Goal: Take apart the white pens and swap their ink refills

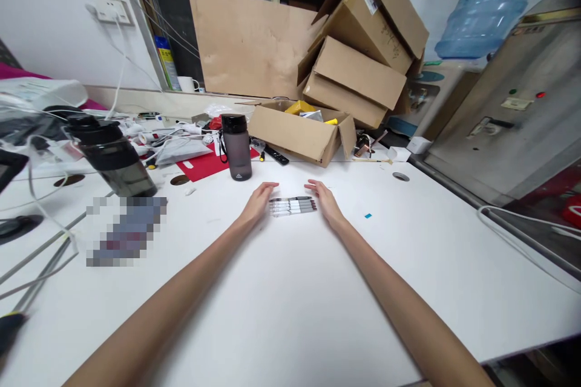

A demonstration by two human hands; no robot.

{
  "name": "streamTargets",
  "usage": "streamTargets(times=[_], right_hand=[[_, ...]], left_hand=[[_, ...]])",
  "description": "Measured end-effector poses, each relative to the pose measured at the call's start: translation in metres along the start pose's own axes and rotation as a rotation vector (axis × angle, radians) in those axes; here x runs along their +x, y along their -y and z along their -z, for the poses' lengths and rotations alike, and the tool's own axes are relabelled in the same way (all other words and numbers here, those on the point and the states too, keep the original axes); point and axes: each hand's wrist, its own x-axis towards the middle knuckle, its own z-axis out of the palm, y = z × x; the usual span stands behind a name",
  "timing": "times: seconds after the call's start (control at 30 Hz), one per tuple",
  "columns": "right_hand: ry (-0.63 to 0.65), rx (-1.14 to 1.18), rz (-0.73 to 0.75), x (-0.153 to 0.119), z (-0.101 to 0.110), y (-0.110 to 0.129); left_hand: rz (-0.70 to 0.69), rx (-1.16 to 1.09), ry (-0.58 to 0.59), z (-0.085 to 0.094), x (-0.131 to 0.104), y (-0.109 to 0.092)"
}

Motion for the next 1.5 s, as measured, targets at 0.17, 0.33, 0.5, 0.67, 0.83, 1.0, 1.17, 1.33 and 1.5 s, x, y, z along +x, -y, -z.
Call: streamTargets(times=[0.17, 0.33, 0.5, 0.67, 0.83, 1.0, 1.17, 1.33, 1.5], right_hand=[[-0.097, -0.074, -0.002, -0.028, 0.031, -0.003], [-0.081, -0.151, 0.044, -0.048, 0.035, 0.004], [-0.034, -0.192, 0.069, -0.052, 0.033, 0.011], [-0.035, -0.211, 0.059, -0.051, 0.036, 0.01], [-0.018, -0.218, 0.072, -0.048, 0.036, 0.007], [-0.013, -0.207, 0.071, -0.047, 0.035, 0.005], [-0.018, -0.195, 0.066, -0.048, 0.036, 0.006], [-0.007, -0.189, 0.051, -0.048, 0.036, 0.009], [-0.002, -0.193, 0.05, -0.047, 0.034, 0.009]], left_hand=[[-0.008, 0.072, -0.058, 0.035, -0.036, -0.003], [-0.007, 0.192, 0.027, 0.045, -0.061, -0.008], [-0.036, 0.291, 0.107, 0.041, -0.07, -0.02], [-0.037, 0.336, 0.145, 0.04, -0.071, -0.02], [-0.041, 0.354, 0.161, 0.041, -0.068, -0.017], [-0.054, 0.37, 0.175, 0.042, -0.068, -0.017], [-0.063, 0.39, 0.184, 0.042, -0.068, -0.017], [-0.059, 0.403, 0.169, 0.041, -0.068, -0.017], [-0.065, 0.411, 0.176, 0.041, -0.071, -0.018]])
